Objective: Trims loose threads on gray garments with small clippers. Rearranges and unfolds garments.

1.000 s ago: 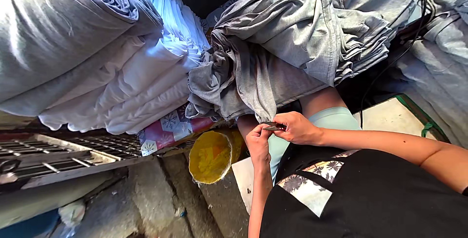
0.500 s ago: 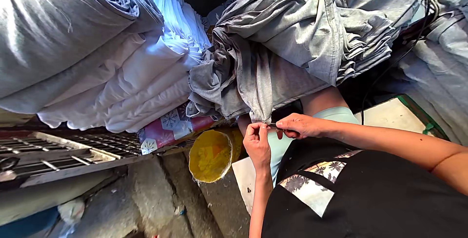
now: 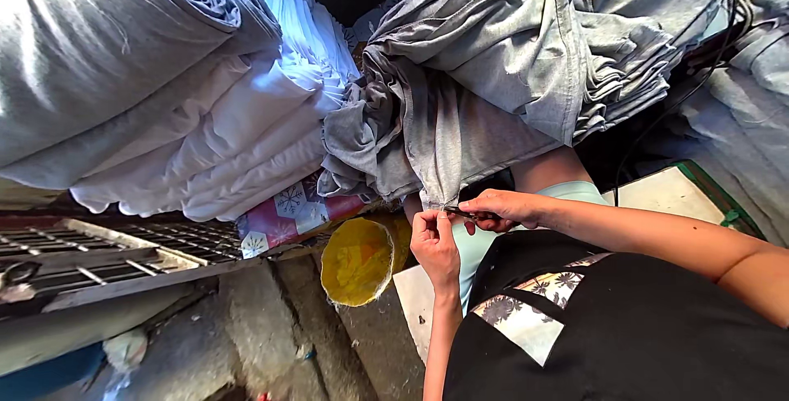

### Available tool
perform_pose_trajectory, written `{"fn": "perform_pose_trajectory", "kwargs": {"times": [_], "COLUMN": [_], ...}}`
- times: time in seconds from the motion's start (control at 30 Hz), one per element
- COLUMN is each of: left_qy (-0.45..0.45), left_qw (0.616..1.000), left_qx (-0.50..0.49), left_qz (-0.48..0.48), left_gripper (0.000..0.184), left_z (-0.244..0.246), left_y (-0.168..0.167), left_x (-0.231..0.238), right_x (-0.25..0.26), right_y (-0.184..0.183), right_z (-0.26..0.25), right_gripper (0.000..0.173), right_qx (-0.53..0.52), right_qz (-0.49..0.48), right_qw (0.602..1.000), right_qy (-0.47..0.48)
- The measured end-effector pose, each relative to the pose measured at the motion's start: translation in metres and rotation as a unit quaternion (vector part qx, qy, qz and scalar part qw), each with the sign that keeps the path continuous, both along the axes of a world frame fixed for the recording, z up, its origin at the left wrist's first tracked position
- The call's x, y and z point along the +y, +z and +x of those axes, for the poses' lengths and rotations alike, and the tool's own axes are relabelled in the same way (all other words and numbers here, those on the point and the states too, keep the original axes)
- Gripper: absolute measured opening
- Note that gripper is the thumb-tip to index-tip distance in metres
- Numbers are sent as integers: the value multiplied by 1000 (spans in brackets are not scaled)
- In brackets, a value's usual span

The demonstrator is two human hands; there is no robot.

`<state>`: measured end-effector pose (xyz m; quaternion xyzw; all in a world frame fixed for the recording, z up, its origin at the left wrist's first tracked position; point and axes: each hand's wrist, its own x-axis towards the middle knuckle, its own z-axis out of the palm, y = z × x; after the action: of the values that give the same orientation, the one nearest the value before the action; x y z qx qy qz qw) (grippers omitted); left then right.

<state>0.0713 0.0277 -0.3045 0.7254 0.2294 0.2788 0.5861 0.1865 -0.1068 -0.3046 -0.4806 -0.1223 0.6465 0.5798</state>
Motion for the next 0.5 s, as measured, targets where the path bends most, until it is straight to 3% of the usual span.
{"fn": "perform_pose_trajectory", "kwargs": {"times": [0.5], "left_qy": [-1], "left_qw": [999], "left_qx": [0], "left_qz": [52], "left_gripper": [8], "left_z": [1], "left_y": [-3], "left_x": [-1], "right_x": [9], "right_y": [1], "right_z": [5], "right_gripper": [47], "right_qx": [90], "right_qz": [-24], "right_qw": [996], "right_qy": [-7]}}
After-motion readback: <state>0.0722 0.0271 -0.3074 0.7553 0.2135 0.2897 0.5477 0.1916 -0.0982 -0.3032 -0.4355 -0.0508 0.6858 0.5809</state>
